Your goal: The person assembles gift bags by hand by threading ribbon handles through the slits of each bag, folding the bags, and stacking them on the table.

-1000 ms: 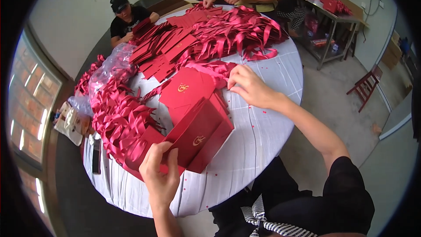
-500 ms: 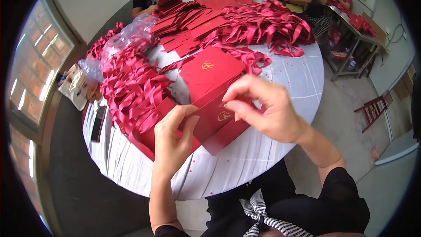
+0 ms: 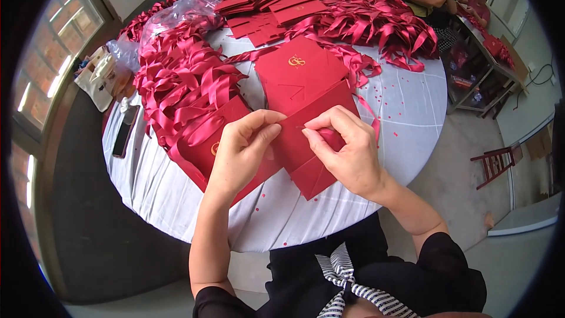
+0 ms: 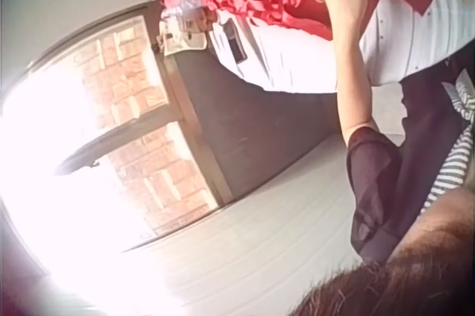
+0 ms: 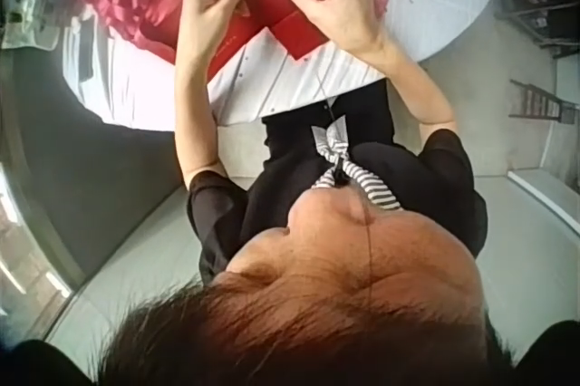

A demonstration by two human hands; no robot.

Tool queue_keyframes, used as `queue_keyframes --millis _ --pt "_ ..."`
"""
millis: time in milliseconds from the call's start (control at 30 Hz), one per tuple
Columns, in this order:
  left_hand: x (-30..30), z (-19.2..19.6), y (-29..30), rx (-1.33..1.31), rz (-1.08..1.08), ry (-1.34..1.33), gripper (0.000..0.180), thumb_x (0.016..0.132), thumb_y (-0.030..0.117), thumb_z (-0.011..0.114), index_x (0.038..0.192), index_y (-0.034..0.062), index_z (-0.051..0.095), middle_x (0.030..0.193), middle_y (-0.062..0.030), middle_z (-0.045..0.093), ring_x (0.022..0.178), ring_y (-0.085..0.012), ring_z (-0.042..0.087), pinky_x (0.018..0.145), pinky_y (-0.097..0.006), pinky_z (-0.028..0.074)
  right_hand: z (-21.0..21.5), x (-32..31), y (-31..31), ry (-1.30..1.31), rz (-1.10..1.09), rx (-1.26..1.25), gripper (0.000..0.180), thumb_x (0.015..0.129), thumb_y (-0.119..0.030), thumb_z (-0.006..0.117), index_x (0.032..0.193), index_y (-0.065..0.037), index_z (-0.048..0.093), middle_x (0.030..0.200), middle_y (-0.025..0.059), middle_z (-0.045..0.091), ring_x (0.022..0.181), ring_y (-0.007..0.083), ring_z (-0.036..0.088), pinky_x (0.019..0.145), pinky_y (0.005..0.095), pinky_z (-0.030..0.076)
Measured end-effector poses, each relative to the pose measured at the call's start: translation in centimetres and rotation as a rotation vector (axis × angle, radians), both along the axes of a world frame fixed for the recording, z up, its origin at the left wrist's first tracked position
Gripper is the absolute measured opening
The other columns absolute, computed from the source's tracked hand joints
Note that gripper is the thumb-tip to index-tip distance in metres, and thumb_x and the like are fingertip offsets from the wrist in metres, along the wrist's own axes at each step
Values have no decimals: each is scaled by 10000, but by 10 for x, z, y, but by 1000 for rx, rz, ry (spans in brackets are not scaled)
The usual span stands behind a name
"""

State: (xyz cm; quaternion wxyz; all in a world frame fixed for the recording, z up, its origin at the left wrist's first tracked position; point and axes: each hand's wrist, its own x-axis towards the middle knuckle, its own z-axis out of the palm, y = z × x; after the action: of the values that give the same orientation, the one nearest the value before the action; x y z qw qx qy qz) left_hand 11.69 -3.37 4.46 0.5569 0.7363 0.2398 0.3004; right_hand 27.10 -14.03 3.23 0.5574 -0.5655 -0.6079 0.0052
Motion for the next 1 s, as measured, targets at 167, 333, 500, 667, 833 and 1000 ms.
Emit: queue_keyframes --millis 167,333,500,667,833,1000 --pt "0 -2 0 -31 -2 -11 151 906 25 560 1027 -22 638 724 10 589 596 -47 518 550 -202 421 -1 0 2 -66 3 -14 135 748 42 665 805 -16 557 747 85 564 609 207 593 515 307 473" --pt "1 2 -6 -22 5 -5 148 897 18 568 1020 -24 638 709 13 577 595 -39 502 548 -197 412 -3 -1 3 -53 12 30 143 744 40 666 793 -14 542 737 85 551 586 206 583 499 304 467" --pt "1 5 -18 142 80 13 173 816 23 657 978 -36 642 762 -33 641 709 -64 579 648 -227 475 1 -7 -2 -46 -1 39 163 733 54 654 788 -10 515 733 102 541 592 253 582 502 331 470" --pt "9 16 -38 550 122 -17 196 772 -33 654 965 0 643 797 -95 654 657 -184 639 561 -263 482 15 -11 -17 -72 -73 40 171 726 63 639 779 -10 494 730 111 539 596 285 582 506 350 475" --pt "10 21 -48 669 116 -39 231 765 -66 631 988 -7 632 783 -100 639 635 -193 631 531 -263 482 18 -17 -22 -32 -119 24 178 719 62 638 780 -10 487 731 120 549 607 301 592 513 373 482" --pt "13 17 -52 650 104 -70 267 754 -79 618 1010 -6 634 778 -108 642 632 -204 629 544 -260 484 22 -19 -23 93 -84 19 170 742 65 633 797 -2 486 733 131 572 626 291 609 528 355 486"
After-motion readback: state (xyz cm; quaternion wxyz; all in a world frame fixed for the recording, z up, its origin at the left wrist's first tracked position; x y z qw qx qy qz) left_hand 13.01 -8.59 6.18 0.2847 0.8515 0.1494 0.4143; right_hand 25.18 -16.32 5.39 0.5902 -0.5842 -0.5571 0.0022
